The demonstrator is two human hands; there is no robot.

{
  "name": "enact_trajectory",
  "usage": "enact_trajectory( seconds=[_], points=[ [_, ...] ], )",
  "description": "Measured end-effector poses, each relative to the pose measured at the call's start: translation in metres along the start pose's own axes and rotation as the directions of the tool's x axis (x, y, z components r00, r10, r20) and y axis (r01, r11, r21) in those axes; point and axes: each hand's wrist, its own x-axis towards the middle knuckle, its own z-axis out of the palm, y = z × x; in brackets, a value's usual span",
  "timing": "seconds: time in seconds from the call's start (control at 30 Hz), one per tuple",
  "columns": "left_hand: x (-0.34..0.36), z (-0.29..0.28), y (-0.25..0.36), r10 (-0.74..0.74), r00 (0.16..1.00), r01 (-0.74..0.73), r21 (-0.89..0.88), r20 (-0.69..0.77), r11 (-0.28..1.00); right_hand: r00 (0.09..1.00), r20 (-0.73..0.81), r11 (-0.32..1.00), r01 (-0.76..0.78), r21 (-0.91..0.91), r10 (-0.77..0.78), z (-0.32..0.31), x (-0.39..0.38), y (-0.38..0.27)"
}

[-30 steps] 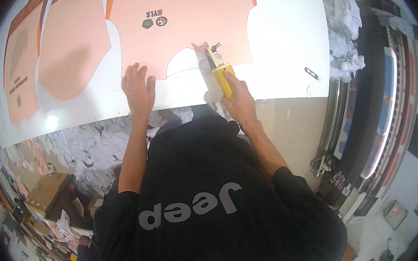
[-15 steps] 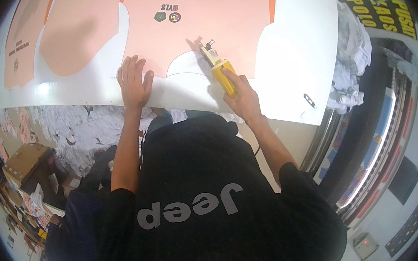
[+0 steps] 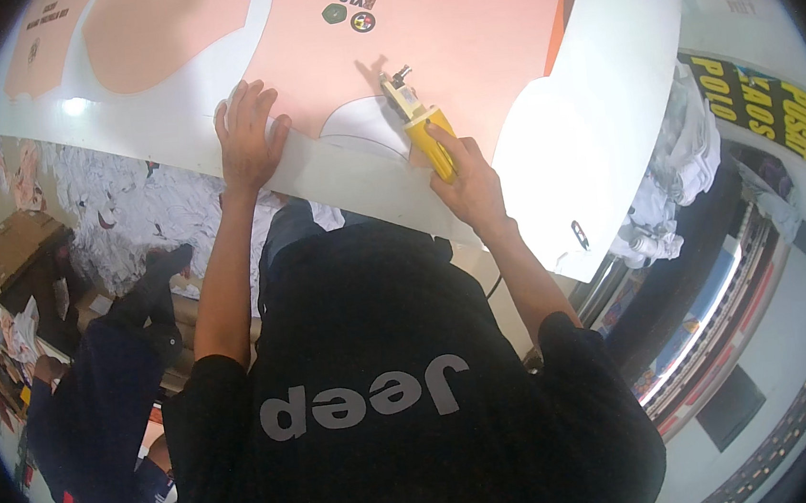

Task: The person uses a yellow electric cutter to trim a large sheet of peach-colored material on a white worktable. They guide the tool along the edges, remove excess pieces, and smooth the surface with their hands.

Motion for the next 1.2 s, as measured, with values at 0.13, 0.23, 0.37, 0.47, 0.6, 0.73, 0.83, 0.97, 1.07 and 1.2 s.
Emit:
enact_trajectory(
  seconds=[0.13,0.23,0.37,0.47,0.6,0.73,0.83,0.97,1.07,1.2],
  points=[
    [-0.001,0.002,0.003,-0.051,0.998,0.052,0.039,-0.038,0.998,0.999,0.046,1.0,0.001,-0.015,0.0,-0.006,0.008,0.007],
    [-0.004,0.002,0.005,-0.061,0.998,0.062,0.047,-0.027,0.997,0.997,0.067,0.998,0.048,-0.03,-0.046,-0.011,0.014,0.012],
    [-0.006,0.002,0.008,-0.08,0.997,0.08,0.052,-0.015,0.995,0.987,0.106,0.991,0.124,-0.043,-0.118,-0.02,0.024,0.02],
    [-0.006,0.003,0.008,-0.086,0.996,0.087,0.054,-0.02,0.995,0.977,0.143,0.984,0.168,-0.062,-0.158,-0.024,0.033,0.025],
    [-0.008,0.006,0.005,-0.079,0.996,0.083,0.099,-0.043,0.992,0.963,0.187,0.974,0.213,-0.084,-0.194,-0.028,0.045,0.03],
    [-0.011,0.007,0.001,-0.087,0.996,0.089,0.084,-0.034,0.992,0.931,0.228,0.946,0.31,-0.092,-0.283,-0.031,0.054,0.03],
    [-0.013,0.005,0.001,-0.094,0.995,0.096,0.089,-0.02,0.991,0.916,0.267,0.933,0.34,-0.121,-0.299,-0.035,0.061,0.029],
    [-0.013,0.003,0.003,-0.103,0.995,0.104,0.091,-0.018,0.99,0.902,0.322,0.929,0.344,-0.132,-0.288,-0.039,0.071,0.028],
    [-0.012,0.002,0.004,-0.11,0.994,0.111,0.11,-0.019,0.988,0.899,0.34,0.933,0.336,-0.128,-0.278,-0.041,0.078,0.026],
    [-0.011,0.003,0.003,-0.117,0.993,0.119,0.136,-0.019,0.984,0.883,0.366,0.922,0.363,-0.138,-0.293,-0.042,0.089,0.023]
  ],
)
